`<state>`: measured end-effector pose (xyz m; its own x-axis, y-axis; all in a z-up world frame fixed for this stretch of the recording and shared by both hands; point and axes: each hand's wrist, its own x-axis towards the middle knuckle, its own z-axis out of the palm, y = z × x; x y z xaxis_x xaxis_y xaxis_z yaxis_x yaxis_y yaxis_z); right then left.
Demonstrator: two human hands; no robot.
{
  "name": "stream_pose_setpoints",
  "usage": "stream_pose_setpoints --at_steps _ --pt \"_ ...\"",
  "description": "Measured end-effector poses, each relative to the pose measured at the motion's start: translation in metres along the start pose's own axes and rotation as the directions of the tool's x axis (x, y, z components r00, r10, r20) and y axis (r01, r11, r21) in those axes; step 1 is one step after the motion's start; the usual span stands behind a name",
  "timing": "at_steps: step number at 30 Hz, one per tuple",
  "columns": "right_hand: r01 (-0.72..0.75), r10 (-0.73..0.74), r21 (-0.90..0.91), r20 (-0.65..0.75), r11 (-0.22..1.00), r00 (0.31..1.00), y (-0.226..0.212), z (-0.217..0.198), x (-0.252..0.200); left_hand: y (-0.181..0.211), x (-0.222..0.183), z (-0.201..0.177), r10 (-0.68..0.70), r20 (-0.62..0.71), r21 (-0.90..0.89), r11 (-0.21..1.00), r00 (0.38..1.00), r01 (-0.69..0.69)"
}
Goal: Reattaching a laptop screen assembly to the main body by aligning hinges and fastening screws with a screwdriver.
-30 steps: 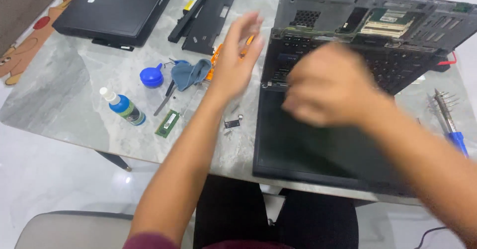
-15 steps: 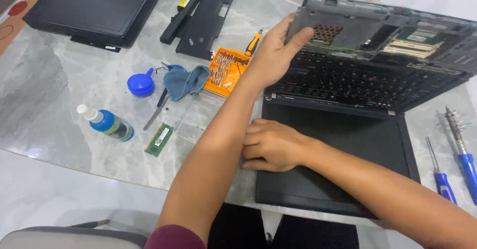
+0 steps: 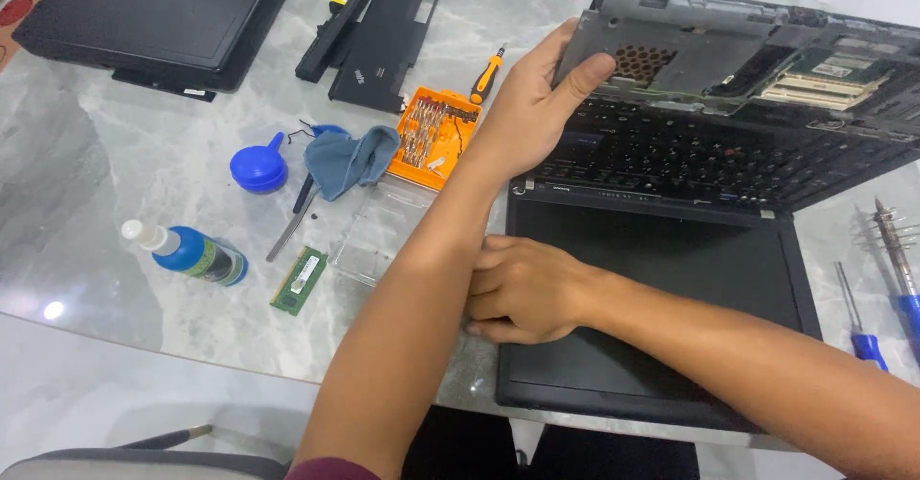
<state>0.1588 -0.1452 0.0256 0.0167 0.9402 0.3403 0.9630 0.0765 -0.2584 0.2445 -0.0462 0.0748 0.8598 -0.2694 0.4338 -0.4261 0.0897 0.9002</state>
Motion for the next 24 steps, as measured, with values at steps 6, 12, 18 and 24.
stream_pose_setpoints --at_steps 6,12,18,24 --pt "0.033 -0.032 0.059 -0.017 0.998 0.999 0.002 0.000 0.003 -0.003 0.001 0.000 -0.021 -0.014 0.008 1.000 1.000 0.021" --pt "0.056 -0.053 0.085 -0.042 0.995 0.998 0.003 0.002 0.004 -0.002 -0.001 0.001 -0.005 -0.005 0.008 1.000 1.000 0.005" --pt "0.063 -0.058 0.071 -0.074 0.995 0.996 0.001 -0.002 0.007 -0.001 -0.001 0.000 0.022 -0.006 0.015 1.000 1.000 -0.022" --pt "0.016 -0.019 -0.109 -0.023 0.994 1.000 -0.012 -0.007 0.001 0.005 -0.006 0.001 -0.017 -0.054 0.079 0.997 0.998 0.022"
